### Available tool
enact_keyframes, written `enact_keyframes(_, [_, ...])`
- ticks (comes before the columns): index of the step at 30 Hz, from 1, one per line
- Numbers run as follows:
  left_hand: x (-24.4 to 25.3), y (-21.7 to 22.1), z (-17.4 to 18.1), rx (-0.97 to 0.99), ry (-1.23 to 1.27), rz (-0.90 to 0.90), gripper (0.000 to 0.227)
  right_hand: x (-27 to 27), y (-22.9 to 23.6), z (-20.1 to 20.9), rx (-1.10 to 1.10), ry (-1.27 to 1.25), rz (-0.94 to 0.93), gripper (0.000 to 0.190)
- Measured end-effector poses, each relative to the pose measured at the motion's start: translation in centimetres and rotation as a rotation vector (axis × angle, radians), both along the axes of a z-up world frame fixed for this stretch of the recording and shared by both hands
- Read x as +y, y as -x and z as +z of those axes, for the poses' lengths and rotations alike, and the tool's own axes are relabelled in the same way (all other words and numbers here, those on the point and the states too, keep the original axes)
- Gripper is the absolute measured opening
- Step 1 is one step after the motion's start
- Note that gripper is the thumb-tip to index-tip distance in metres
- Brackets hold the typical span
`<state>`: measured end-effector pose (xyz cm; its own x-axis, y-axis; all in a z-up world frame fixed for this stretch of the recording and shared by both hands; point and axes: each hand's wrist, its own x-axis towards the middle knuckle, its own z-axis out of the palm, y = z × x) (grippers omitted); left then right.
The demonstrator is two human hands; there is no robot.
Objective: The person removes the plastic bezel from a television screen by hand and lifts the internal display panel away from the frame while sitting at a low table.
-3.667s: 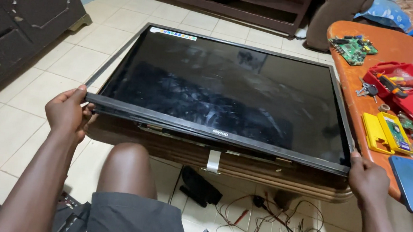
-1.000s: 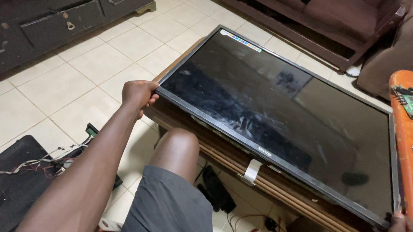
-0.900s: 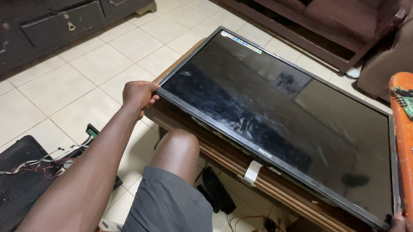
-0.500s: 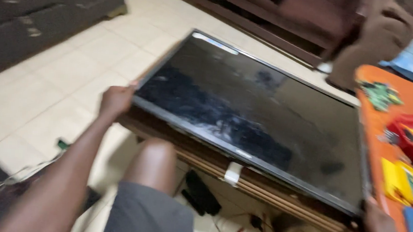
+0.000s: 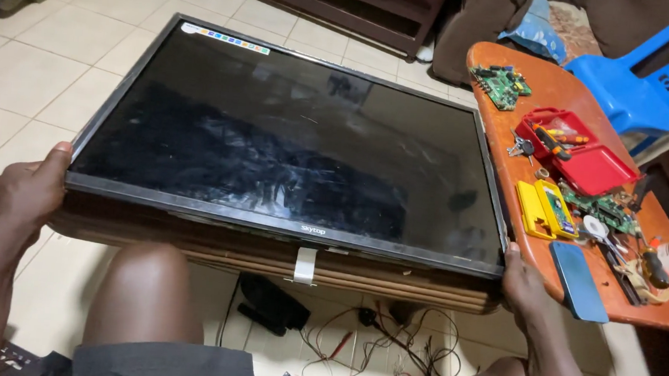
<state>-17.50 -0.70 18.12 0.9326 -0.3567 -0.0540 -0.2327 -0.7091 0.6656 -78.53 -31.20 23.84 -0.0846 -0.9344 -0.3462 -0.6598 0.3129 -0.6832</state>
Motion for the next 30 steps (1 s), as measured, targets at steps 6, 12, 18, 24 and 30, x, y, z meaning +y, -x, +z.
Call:
enact_keyframes(6, [0.1, -0.4, -0.7, 0.031, 0.033, 0.05, 0.084, -1.2, 0.6, -1.3, 0.225, 0.084, 0.059, 0.09])
enact_keyframes(12, [0.0, -0.5, -1.2, 0.063, 0.113, 0.071, 0.081, -0.8, 0.0, -0.4, 0.049, -0.011, -0.021, 0.084])
enact_keyframes(18, [-0.4, -0.7, -2.7, -0.01, 0.187, 0.088, 0.079, -1.7, 1.3, -3.0, 0.025, 0.027, -0.049, 0.08])
enact_keyframes(24, [-1.1, 2.4, -0.1, 0.108, 0.277, 0.18, 0.077, -2.3, 1.5, -5.4, -0.295, 0.035, -0.254, 0.069])
enact_keyframes(30, [-2.6, 3.4, -1.1, 0.404, 0.585, 0.413, 0.058, -0.2, 2.5, -8.7, -0.715, -0.161, -0.487, 0.075])
